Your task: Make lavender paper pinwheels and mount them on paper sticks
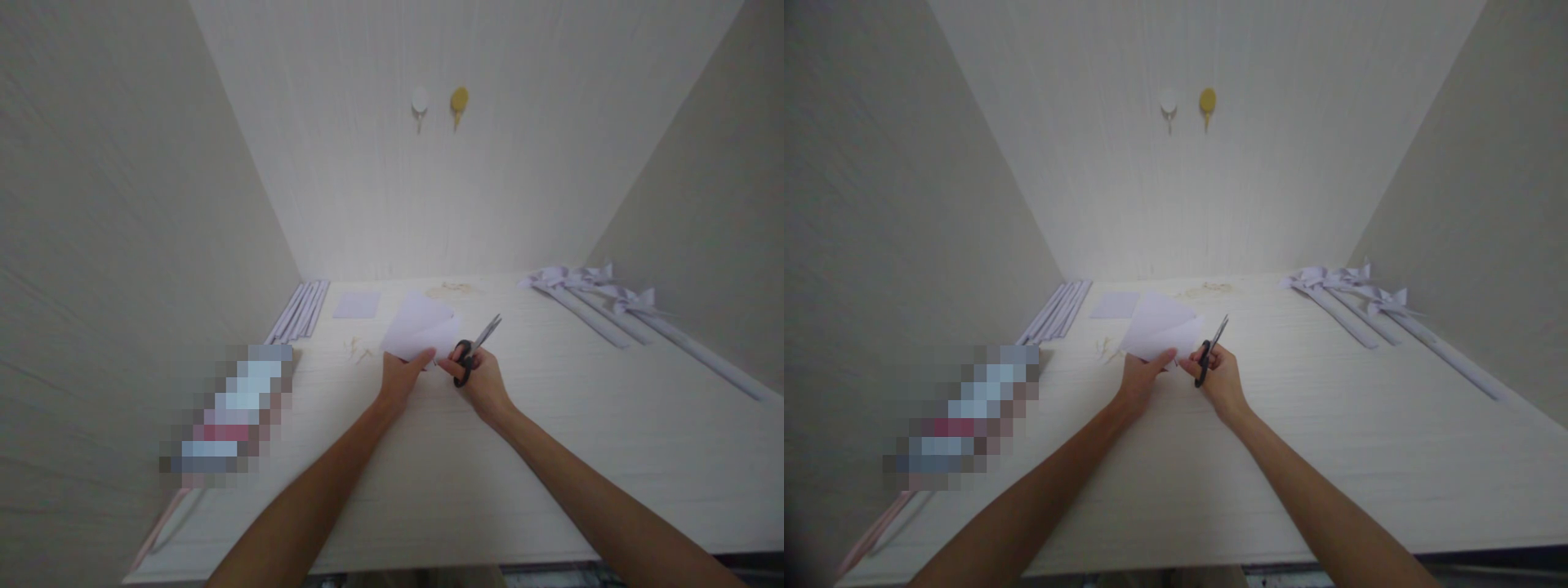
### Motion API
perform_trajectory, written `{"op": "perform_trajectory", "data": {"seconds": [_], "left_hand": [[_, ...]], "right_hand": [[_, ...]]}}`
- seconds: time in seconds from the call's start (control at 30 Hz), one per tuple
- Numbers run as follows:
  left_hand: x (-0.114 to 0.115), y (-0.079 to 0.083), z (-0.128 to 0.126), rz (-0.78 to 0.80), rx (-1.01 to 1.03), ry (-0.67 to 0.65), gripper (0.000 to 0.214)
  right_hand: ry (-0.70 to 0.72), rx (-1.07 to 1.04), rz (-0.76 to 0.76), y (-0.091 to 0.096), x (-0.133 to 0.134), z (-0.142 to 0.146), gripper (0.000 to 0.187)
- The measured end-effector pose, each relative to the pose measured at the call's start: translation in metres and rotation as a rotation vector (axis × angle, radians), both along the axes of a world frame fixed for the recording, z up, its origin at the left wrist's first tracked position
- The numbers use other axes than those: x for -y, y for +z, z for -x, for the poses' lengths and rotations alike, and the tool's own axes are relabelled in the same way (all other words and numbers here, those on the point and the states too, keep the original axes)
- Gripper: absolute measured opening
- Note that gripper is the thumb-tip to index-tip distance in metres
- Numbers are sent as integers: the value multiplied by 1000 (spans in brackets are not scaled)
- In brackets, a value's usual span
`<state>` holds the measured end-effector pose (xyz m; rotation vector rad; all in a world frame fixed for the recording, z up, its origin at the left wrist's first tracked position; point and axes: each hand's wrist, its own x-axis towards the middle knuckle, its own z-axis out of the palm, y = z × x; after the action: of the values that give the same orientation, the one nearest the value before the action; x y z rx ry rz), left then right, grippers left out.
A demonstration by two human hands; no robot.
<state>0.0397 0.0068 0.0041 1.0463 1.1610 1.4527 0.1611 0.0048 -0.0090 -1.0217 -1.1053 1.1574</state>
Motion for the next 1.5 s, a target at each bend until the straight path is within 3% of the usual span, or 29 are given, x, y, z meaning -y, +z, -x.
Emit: {"op": "perform_trajectory", "data": {"seconds": [0.47, 0.67, 0.83, 1.07, 1.3, 1.5], "left_hand": [[-1, -2, -1, 58, -34, -45, 31], [-1, -5, 0, 12, -62, -66, 28], [-8, -8, 5, 25, -43, 48, 26], [-21, -9, 17, 45, 193, 251, 30], [-21, -7, 19, 14, 315, 288, 25], [-22, -6, 19, 9, 374, 301, 23]], "right_hand": [[-6, -4, 22, 0, -1, -2, 38], [-12, 10, 18, -4, -2, -3, 37], [20, 75, 21, 0, -1, -2, 31], [293, 102, 182, 11, 6, -3, 33], [703, 165, 278, 16, 13, -8, 42], [783, 408, 293, 20, 14, -9, 40]]}}
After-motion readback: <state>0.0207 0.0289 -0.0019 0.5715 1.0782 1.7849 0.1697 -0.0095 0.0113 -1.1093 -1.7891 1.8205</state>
